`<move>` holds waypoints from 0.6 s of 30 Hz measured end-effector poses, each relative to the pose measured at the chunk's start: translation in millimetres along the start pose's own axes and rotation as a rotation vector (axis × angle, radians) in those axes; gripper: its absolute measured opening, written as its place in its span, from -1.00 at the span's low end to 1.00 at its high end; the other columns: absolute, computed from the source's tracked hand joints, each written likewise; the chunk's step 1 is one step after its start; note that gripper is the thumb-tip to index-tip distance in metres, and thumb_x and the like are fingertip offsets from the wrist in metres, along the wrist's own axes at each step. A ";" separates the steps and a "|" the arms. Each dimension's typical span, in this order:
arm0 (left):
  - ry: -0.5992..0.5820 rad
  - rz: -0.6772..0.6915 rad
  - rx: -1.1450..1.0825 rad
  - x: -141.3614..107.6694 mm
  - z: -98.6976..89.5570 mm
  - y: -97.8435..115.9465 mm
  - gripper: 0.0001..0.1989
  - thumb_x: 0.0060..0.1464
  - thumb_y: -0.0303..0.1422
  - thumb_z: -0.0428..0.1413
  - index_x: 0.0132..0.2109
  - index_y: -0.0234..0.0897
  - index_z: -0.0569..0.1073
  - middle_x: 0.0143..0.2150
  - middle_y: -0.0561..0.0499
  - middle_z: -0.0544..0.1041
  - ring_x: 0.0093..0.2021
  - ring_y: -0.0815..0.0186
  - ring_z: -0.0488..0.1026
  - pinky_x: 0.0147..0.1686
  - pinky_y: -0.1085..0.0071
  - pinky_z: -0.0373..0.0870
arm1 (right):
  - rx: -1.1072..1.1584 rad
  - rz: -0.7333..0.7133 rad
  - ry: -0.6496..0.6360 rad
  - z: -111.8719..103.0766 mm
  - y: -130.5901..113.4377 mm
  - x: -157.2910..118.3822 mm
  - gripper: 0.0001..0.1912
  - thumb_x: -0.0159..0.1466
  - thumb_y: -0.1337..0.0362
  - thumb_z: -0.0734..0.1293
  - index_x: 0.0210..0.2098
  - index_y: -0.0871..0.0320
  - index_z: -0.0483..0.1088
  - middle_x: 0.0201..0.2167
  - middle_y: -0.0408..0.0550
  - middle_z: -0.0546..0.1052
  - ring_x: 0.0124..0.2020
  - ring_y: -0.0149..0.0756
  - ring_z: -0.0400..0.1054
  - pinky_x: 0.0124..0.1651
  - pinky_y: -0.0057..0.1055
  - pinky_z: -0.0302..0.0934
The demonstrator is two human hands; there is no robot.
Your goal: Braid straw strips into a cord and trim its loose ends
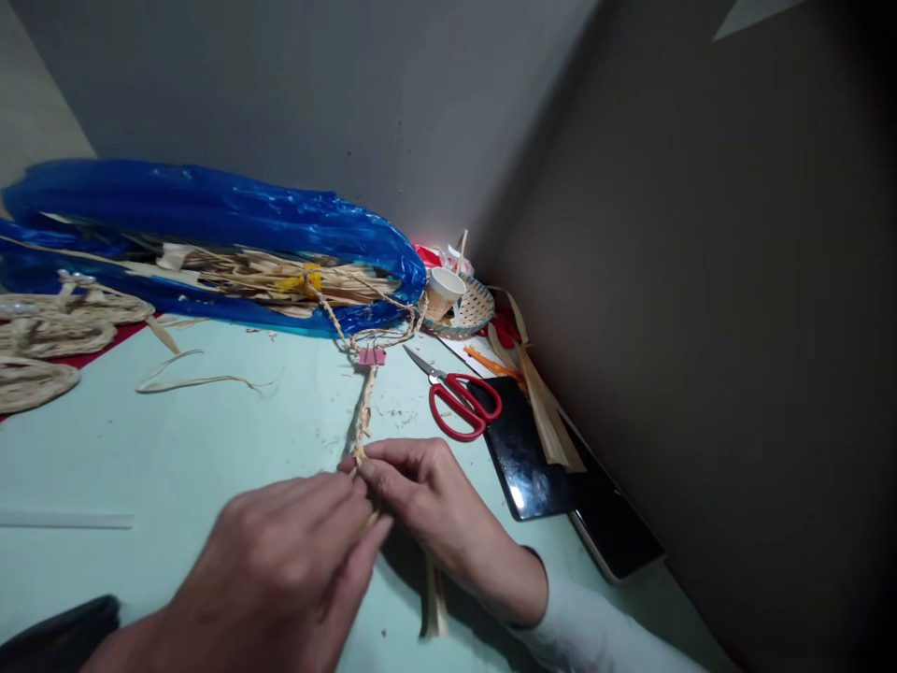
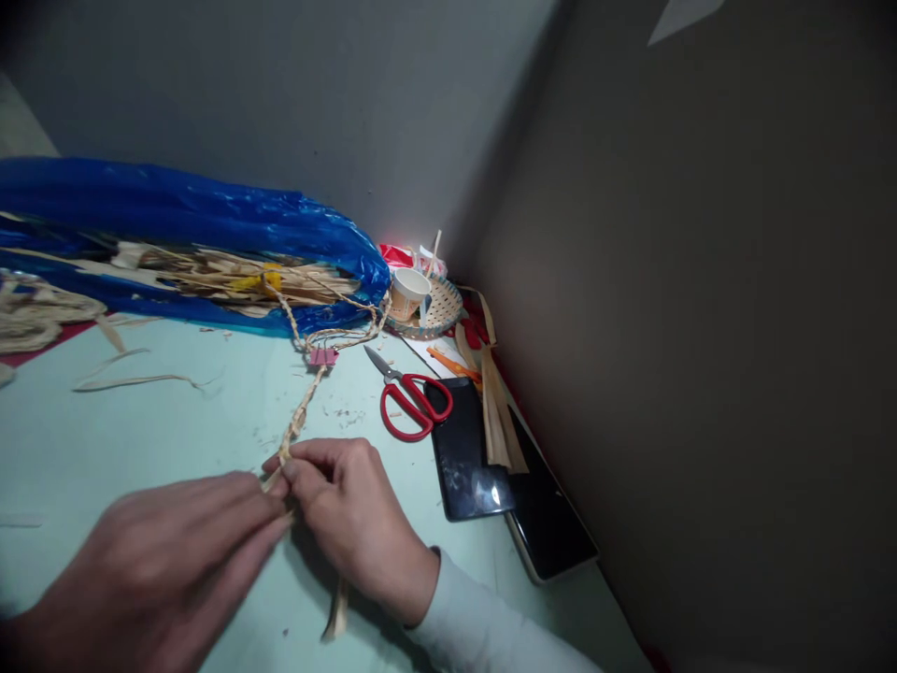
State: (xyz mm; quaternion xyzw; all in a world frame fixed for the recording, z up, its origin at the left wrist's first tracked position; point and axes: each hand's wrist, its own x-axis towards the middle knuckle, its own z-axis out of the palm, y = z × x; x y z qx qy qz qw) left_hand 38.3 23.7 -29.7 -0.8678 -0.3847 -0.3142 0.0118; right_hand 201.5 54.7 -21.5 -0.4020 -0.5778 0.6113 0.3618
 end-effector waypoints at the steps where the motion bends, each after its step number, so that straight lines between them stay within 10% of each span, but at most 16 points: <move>1: 0.009 -0.145 -0.146 4.1 -3.3 -4.8 -0.74 0.27 -0.42 -0.05 -0.37 -0.19 0.44 -0.46 0.08 0.48 -0.45 0.30 0.45 -0.36 0.35 0.29 | -0.033 -0.010 0.005 -0.5 -0.8 -0.5 -0.69 0.34 0.25 0.26 -0.50 0.21 0.43 -0.54 -0.17 0.40 -0.43 -0.38 0.24 -0.29 -0.47 0.13; 3: -0.055 -0.580 -0.491 13.1 -8.6 -15.3 -0.77 0.24 -0.31 0.05 -0.41 -0.16 0.43 -0.47 0.12 0.45 -0.44 0.31 0.38 -0.33 0.35 0.20 | -0.076 -0.025 0.022 -0.9 -2.1 -2.2 -0.65 0.36 0.27 0.24 -0.56 0.19 0.35 -0.56 -0.19 0.36 -0.45 -0.39 0.20 -0.28 -0.46 0.10; 5: -0.167 -0.724 -0.650 21.1 -9.7 -23.5 -0.84 0.20 -0.19 0.10 -0.29 -0.14 0.45 -0.37 0.10 0.54 -0.32 0.24 0.46 -0.25 0.34 0.25 | -0.100 -0.041 0.040 0.4 -1.7 -4.7 -0.64 0.38 0.27 0.23 -0.55 0.17 0.31 -0.54 -0.18 0.36 -0.44 -0.39 0.20 -0.27 -0.44 0.09; 10: -0.399 -0.810 -1.046 25.0 4.5 -23.9 -0.78 0.12 -0.13 0.06 -0.30 -0.18 0.40 -0.47 0.11 0.49 -0.41 0.28 0.44 -0.32 0.35 0.36 | -0.091 -0.060 0.060 6.8 6.3 -10.3 -0.88 0.45 0.25 0.17 -0.23 0.11 0.23 -0.52 -0.21 0.42 -0.38 -0.31 0.37 -0.16 -0.37 0.20; 15: -0.419 -0.950 -1.056 18.9 9.4 -22.7 -0.73 0.11 -0.09 0.02 -0.35 -0.19 0.34 -0.57 0.19 0.33 -0.60 0.41 0.03 -0.59 0.44 -0.05 | -0.241 0.000 0.038 3.8 2.3 -14.5 -0.94 0.44 0.29 0.18 -0.20 0.11 0.19 -0.44 -0.13 0.47 -0.26 -0.25 0.39 -0.11 -0.34 0.20; 18: -0.384 -0.925 -0.974 20.5 5.4 -25.6 -0.71 0.03 -0.11 0.11 -0.48 -0.19 0.34 -0.60 0.18 0.31 -0.54 0.37 0.13 -0.51 0.41 0.05 | -0.401 0.042 -0.011 -0.2 -9.8 -18.1 -0.90 0.46 0.28 0.14 -0.23 0.09 0.18 -0.39 -0.09 0.50 -0.23 -0.23 0.37 -0.14 -0.35 0.16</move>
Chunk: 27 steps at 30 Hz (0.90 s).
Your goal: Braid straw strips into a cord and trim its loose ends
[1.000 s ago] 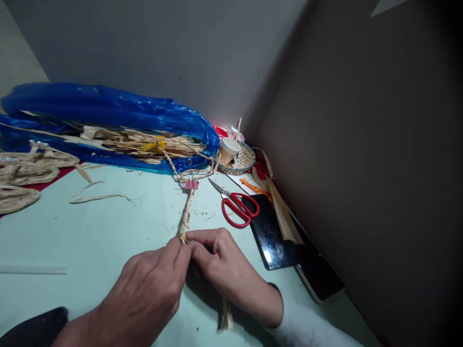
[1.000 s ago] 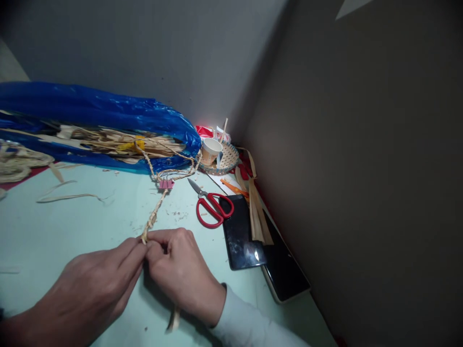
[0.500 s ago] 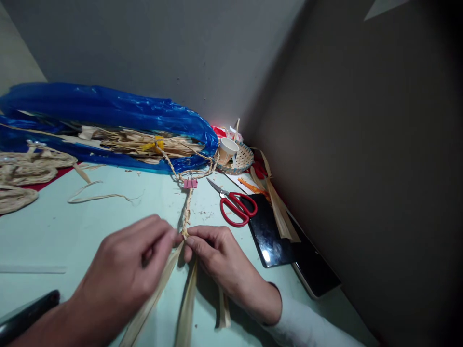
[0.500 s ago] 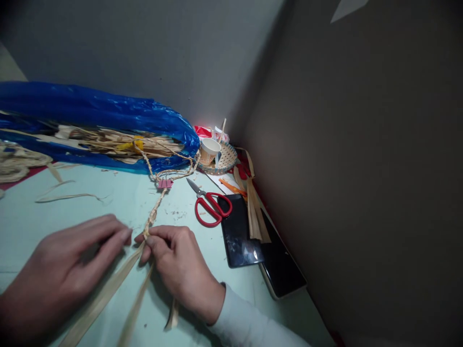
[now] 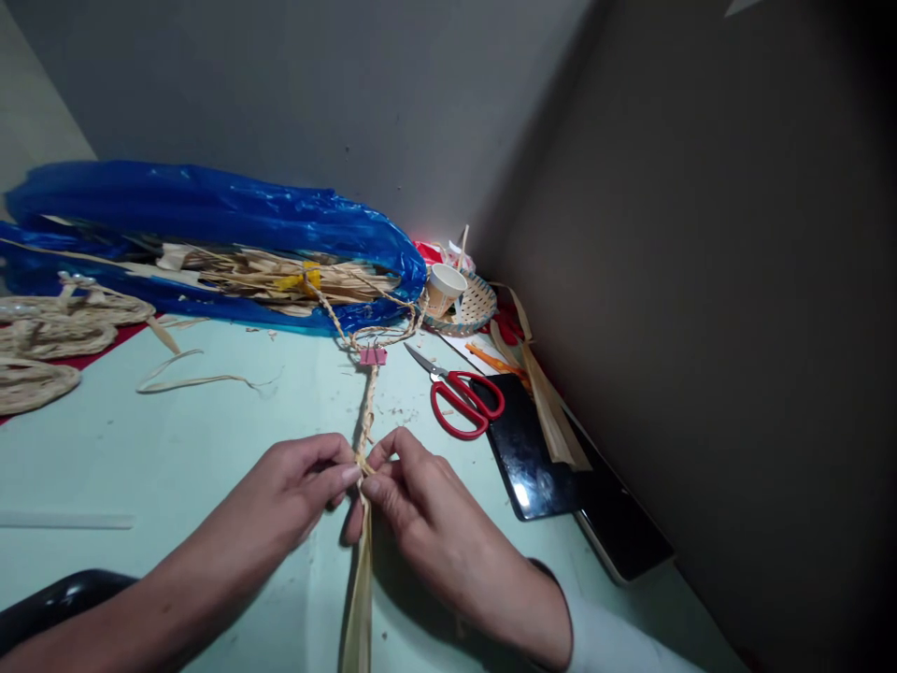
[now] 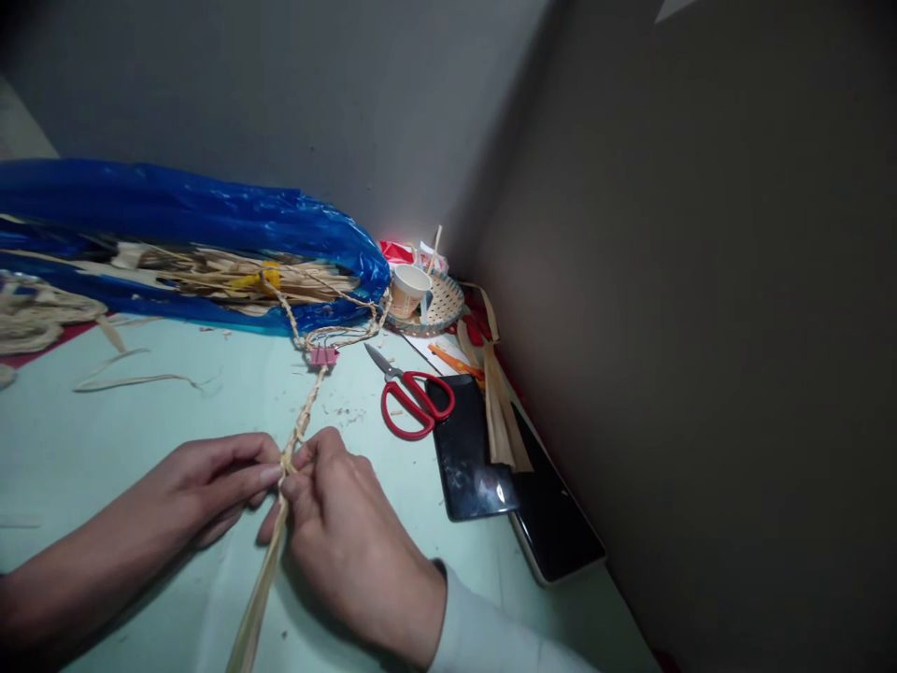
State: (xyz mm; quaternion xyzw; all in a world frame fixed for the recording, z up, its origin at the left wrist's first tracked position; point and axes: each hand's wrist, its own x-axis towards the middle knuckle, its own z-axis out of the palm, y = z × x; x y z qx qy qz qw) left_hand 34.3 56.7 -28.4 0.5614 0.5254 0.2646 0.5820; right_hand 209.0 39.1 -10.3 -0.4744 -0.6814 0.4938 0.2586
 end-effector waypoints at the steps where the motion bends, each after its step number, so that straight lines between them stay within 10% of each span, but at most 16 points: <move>1: 0.024 0.017 0.026 0.4 -0.8 1.0 -0.71 0.00 -0.12 0.14 -0.51 -0.20 0.35 -0.58 0.16 0.32 -0.50 0.34 0.18 -0.46 0.40 0.10 | -0.107 0.012 0.001 -2.4 -3.8 -1.6 -0.87 0.46 0.27 0.13 -0.25 0.09 0.18 -0.39 -0.08 0.48 -0.26 -0.24 0.35 -0.19 -0.36 0.14; 9: 0.114 0.014 0.071 -0.2 2.2 1.5 -0.75 -0.09 -0.16 0.17 -0.56 -0.21 0.41 -0.57 0.11 0.39 -0.45 0.26 0.29 -0.39 0.34 0.17 | -0.678 0.157 0.023 7.0 -21.5 -17.6 -0.81 0.39 0.15 0.12 -0.21 0.01 0.33 -0.44 -0.04 0.41 -0.45 -0.20 0.31 -0.63 -0.48 -0.23; 17: 0.117 -0.075 -0.132 -10.3 -2.2 2.1 -0.73 -0.06 -0.13 0.23 -0.35 -0.25 0.62 -0.58 0.10 0.41 -0.57 0.37 0.14 -0.56 0.40 0.02 | -0.919 -0.201 -0.079 26.8 -8.5 -14.7 -0.50 0.13 0.42 0.28 0.08 0.35 0.41 -0.40 0.03 0.58 -0.50 -0.13 0.40 -0.61 -0.31 -0.21; 22: 0.079 -0.103 -0.225 -13.3 -0.9 4.2 -0.72 -0.11 -0.12 0.28 -0.39 -0.26 0.57 -0.58 0.16 0.30 -0.58 0.44 -0.07 -0.57 0.40 -0.15 | -0.589 -0.306 0.080 6.9 -13.3 -8.7 -0.71 0.37 0.26 0.22 -0.41 0.19 0.49 -0.52 -0.08 0.52 -0.50 -0.34 0.36 -0.45 -0.39 0.02; 27: 0.054 -0.086 -0.238 -13.6 -1.4 0.1 -0.74 -0.04 -0.14 0.25 -0.39 -0.27 0.55 -0.62 0.23 0.18 -0.59 0.44 -0.13 -0.56 0.40 -0.22 | -0.133 -0.085 0.145 -10.1 -13.1 1.2 -0.72 0.39 0.16 0.27 -0.33 0.19 0.50 -0.38 -0.08 0.55 -0.32 -0.33 0.39 -0.24 -0.44 0.15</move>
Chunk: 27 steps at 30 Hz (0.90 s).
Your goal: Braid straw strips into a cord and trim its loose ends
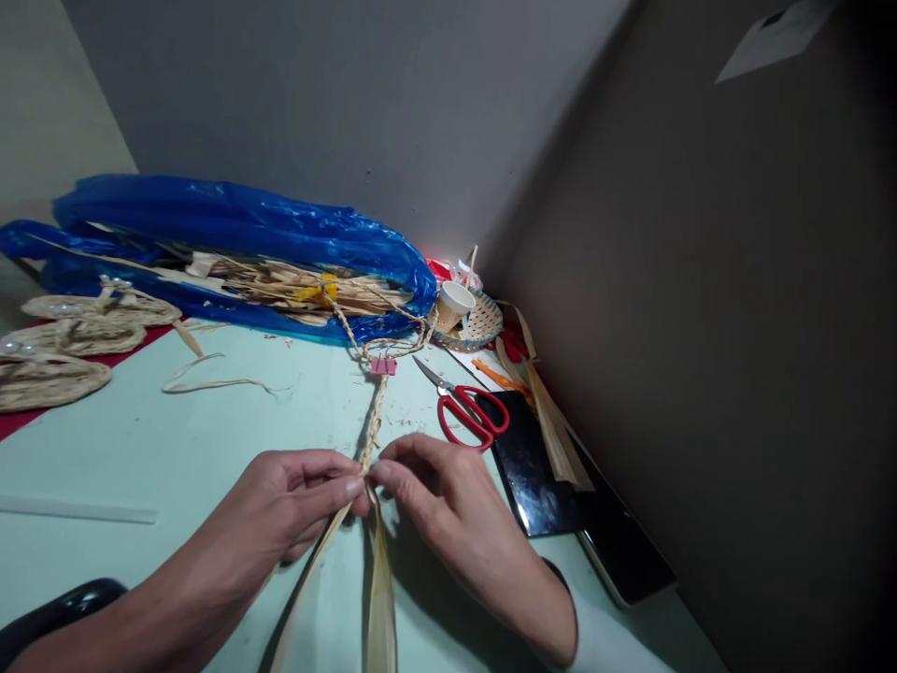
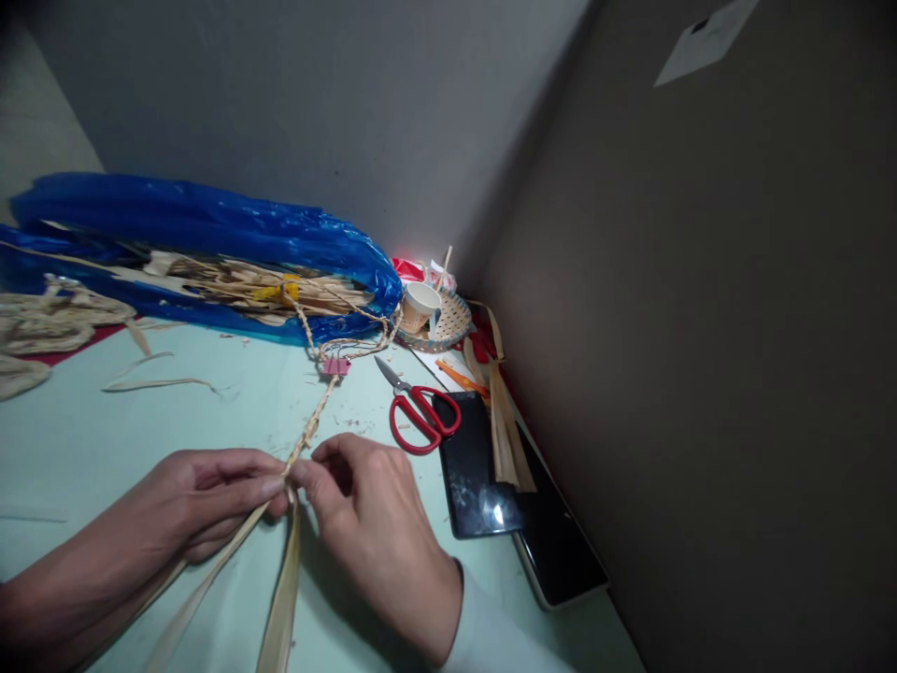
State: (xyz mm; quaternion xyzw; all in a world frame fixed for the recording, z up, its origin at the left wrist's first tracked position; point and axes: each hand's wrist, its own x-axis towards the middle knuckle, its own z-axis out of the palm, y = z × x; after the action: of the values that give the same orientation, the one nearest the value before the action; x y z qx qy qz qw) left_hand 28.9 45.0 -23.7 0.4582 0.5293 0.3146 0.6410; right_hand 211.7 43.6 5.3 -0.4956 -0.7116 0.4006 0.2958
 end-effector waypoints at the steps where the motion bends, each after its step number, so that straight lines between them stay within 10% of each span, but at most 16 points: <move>1: -0.004 0.010 0.005 0.3 -0.2 -0.4 -0.74 -0.02 -0.14 0.23 -0.38 -0.27 0.55 -0.63 0.20 0.24 -0.60 0.44 -0.08 -0.57 0.41 -0.17 | 0.130 0.036 -0.085 2.0 2.2 1.7 -0.73 0.40 0.16 0.27 -0.31 0.19 0.48 -0.38 -0.08 0.55 -0.31 -0.32 0.40 -0.22 -0.44 0.17; 7: 0.020 0.093 0.086 -0.7 1.6 7.2 -0.79 -0.08 -0.17 0.24 -0.48 -0.21 0.55 -0.49 0.01 0.60 -0.38 0.18 0.47 -0.30 0.34 0.33 | 0.493 0.166 -0.234 22.9 14.0 3.8 -0.70 0.41 0.13 0.23 -0.37 0.16 0.38 -0.51 -0.22 0.35 -0.59 -0.50 0.15 -0.45 -0.53 0.07; 15: 0.073 0.137 0.191 -5.7 4.2 0.2 -0.81 -0.09 -0.17 0.25 -0.49 -0.16 0.55 -0.50 0.08 0.57 -0.37 0.18 0.46 -0.28 0.36 0.34 | 0.304 0.052 -0.146 19.5 13.0 4.9 -0.65 0.39 0.29 0.22 -0.53 0.18 0.32 -0.55 -0.17 0.39 -0.46 -0.43 0.25 -0.31 -0.51 0.10; 23: 0.057 0.114 0.234 1.0 -2.7 -6.0 -0.69 -0.04 -0.06 0.24 -0.46 -0.22 0.54 -0.52 0.10 0.45 -0.41 0.23 0.36 -0.37 0.39 0.25 | -0.504 -0.022 -0.122 11.1 -0.2 -3.7 -0.80 0.25 0.46 0.24 -0.19 0.14 0.42 -0.21 0.06 0.52 -0.23 -0.14 0.40 -0.28 -0.35 0.10; 27: 0.055 0.124 0.259 2.7 -2.0 -3.2 -0.66 0.00 -0.04 0.20 -0.49 -0.21 0.51 -0.54 0.10 0.42 -0.42 0.24 0.35 -0.38 0.39 0.25 | -0.414 0.005 -0.087 9.6 0.1 -2.4 -0.83 0.33 0.42 0.20 -0.19 0.14 0.41 -0.21 0.06 0.53 -0.22 -0.15 0.41 -0.24 -0.34 0.14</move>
State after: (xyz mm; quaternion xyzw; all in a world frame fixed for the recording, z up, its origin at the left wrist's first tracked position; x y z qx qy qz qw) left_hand 27.4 46.7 -27.8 0.5601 0.5534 0.2951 0.5412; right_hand 204.7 38.7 0.3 -0.5299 -0.7896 0.2675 0.1555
